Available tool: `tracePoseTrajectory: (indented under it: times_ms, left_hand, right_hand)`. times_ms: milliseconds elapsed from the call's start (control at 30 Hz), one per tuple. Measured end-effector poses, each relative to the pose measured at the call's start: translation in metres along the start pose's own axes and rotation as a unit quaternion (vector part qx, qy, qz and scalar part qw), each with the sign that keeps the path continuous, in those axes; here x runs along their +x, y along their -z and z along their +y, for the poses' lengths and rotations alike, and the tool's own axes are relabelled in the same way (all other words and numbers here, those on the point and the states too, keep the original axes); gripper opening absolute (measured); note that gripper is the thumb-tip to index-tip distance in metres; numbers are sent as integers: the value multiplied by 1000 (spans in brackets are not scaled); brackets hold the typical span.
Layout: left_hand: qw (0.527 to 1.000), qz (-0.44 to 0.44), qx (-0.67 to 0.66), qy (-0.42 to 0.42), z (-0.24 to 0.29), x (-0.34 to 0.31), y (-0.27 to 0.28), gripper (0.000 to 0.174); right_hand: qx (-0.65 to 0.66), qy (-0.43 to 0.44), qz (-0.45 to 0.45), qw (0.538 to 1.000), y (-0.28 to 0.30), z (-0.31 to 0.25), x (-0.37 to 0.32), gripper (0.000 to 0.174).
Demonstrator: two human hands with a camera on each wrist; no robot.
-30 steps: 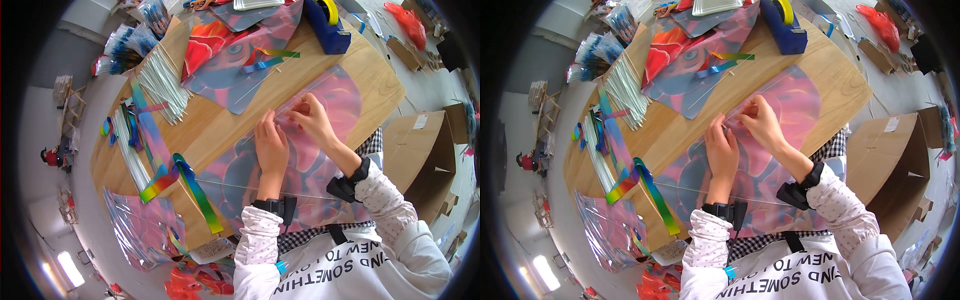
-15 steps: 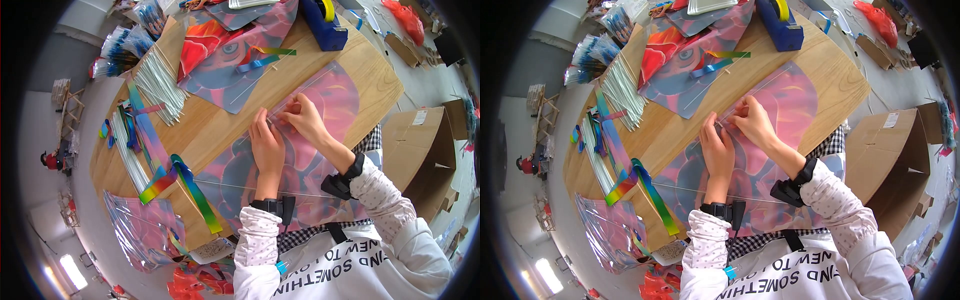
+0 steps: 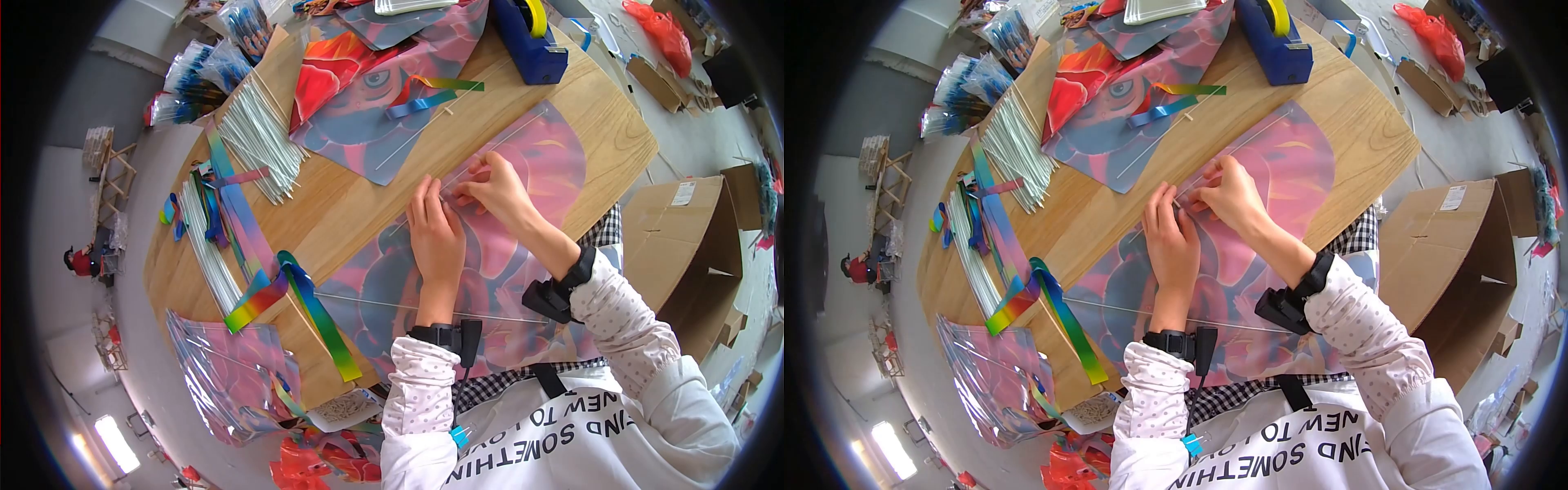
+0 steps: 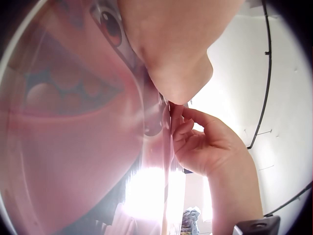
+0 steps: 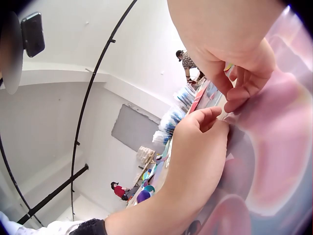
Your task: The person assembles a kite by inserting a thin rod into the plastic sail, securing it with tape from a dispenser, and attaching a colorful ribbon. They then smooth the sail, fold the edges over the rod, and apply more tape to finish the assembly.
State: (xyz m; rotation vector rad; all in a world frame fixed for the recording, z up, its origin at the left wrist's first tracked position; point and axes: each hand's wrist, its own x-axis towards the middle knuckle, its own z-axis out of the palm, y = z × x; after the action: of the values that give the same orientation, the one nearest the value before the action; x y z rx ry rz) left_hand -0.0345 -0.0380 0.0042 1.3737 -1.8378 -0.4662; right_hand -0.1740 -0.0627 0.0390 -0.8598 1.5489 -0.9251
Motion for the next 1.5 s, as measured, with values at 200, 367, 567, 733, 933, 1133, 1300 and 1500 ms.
tracePoseTrajectory:
  times_ms: [200, 367, 567, 733, 933, 1133, 1300, 1500]
  left_hand:
    - [999, 1, 31, -22, -1, 1, 0, 35]
    - [1000, -6, 22, -7, 0, 0, -1, 35]
    - [999, -13, 34, -12, -2, 0, -2, 37]
    - [999, -12, 40, -15, 0, 0, -1, 38]
    - [996, -33, 75, -23, 3, 0, 0, 47]
    - [991, -46, 126, -28, 3, -1, -2, 50]
    - [988, -47, 142, -28, 3, -1, -4, 51]
    - [986, -51, 153, -32, 3, 0, -4, 50]
  right_hand:
    - [4, -13, -2, 1000, 2, -1, 2, 30]
    - [-7, -21, -3, 1000, 3, -1, 3, 32]
    - [7, -29, -9, 1000, 4, -3, 4, 31]
    - [7, -37, -14, 999, 5, -6, 4, 32]
    - [9, -44, -14, 999, 6, -8, 4, 35]
    - [8, -36, -11, 999, 5, -6, 6, 37]
    - [57, -71, -25, 996, 7, -11, 0, 37]
    - [238, -175, -112, 949, 27, -7, -2, 31]
